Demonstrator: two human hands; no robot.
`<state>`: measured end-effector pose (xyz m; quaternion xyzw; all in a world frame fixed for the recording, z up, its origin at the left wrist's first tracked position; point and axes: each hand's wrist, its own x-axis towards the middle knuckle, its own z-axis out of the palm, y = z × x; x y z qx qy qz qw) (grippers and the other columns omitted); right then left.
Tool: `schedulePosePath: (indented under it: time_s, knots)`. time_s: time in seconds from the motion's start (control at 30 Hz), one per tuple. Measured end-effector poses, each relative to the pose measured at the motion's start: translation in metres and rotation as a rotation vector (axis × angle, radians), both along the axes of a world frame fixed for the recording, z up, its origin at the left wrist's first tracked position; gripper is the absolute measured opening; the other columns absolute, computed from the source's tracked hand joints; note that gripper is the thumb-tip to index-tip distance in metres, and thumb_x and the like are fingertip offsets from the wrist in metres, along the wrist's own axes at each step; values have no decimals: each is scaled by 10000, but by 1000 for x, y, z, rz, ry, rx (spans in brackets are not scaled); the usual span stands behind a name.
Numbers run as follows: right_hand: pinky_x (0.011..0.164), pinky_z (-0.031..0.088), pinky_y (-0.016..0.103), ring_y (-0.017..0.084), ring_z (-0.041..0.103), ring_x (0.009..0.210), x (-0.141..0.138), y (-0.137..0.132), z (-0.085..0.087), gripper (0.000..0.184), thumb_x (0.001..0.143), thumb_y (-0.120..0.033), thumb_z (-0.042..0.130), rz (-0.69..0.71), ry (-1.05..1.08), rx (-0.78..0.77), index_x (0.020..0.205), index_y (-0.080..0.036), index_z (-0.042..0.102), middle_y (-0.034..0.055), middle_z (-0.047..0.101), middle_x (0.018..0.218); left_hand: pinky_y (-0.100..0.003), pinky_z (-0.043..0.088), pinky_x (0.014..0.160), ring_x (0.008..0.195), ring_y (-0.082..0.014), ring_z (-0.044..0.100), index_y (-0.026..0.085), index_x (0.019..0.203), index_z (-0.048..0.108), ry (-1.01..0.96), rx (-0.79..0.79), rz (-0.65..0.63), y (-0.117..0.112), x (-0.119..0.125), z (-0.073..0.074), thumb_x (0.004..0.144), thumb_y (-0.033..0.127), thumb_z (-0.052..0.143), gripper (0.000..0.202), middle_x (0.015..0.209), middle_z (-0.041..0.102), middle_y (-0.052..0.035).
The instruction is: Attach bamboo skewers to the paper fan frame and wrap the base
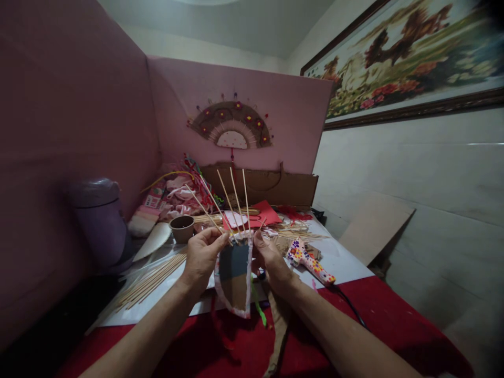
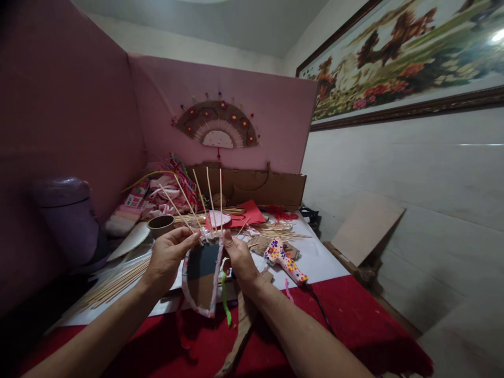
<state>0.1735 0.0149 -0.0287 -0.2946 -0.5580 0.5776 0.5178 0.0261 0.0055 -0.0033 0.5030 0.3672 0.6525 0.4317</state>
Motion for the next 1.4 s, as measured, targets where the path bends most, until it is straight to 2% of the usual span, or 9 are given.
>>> schedulePosePath:
  time_s: [0.2, 0.43, 0.7, 0.87, 1.0, 1.1, 1.27, 1.4]
  knots:
    - [327, 280, 162, 71, 403, 437, 0, 0, -3, 527, 756, -689, 439, 18, 98, -24, 694, -169, 501, -26, 468, 567, -210, 340, 549, 556, -88, 465, 123, 595, 614, 12, 9, 1, -1, -1, 0, 622, 304, 729, 217, 564, 573, 9]
    - [325, 290, 165, 74, 411, 437, 0, 2, -4, 526, 761, -688, 431, 4, 116, -29, 688, -171, 496, -24, 462, 574, -212, 341, 554, 561, -88, 467, 118, 611, 622, 5, 9, 1, 0, -1, 0, 621, 293, 730, 206, 572, 577, 8]
    - [323, 274, 170, 52, 385, 387, 1, 1, -3, 461, 752, -617, 532, 35, -50, 0, 671, -164, 508, -37, 481, 551, -215, 347, 551, 555, -91, 474, 120, 613, 624, -8, 4, -13, 1, 0, -1, 618, 293, 731, 204, 569, 581, 6]
    - [327, 274, 174, 74, 433, 436, 0, -1, -1, 509, 755, -654, 483, 23, -4, -25, 638, -159, 515, -15, 497, 554, -216, 342, 544, 544, -90, 469, 119, 595, 621, 4, 8, 14, 2, -1, -2, 613, 302, 735, 216, 559, 579, 5]
    - [332, 278, 181, 62, 396, 397, 1, -2, 1, 489, 753, -617, 511, 11, -35, 7, 609, -150, 526, -14, 508, 537, -216, 337, 532, 536, -90, 466, 121, 604, 624, -6, -1, 25, 3, -2, -3, 606, 314, 740, 225, 555, 577, 8]
    - [332, 268, 180, 49, 361, 364, 1, -2, 1, 445, 737, -575, 560, -10, -87, 54, 594, -156, 511, -39, 474, 511, -214, 335, 527, 529, -87, 460, 121, 604, 624, -9, 0, 22, 3, -2, -2, 604, 319, 741, 230, 553, 575, 11]
    - [326, 237, 179, 42, 343, 341, 1, -2, 1, 445, 762, -550, 543, -65, -165, 112, 553, -167, 456, -67, 388, 469, -216, 334, 523, 529, -90, 463, 122, 615, 629, -15, 2, 18, 2, -1, -2, 605, 317, 741, 226, 553, 575, 11]
    - [327, 238, 181, 42, 345, 344, 0, -2, 1, 442, 764, -545, 542, -80, -174, 120, 552, -168, 451, -68, 386, 476, -215, 335, 522, 526, -89, 461, 120, 603, 627, -25, -7, 23, 1, -1, -1, 589, 320, 749, 235, 545, 575, 10]
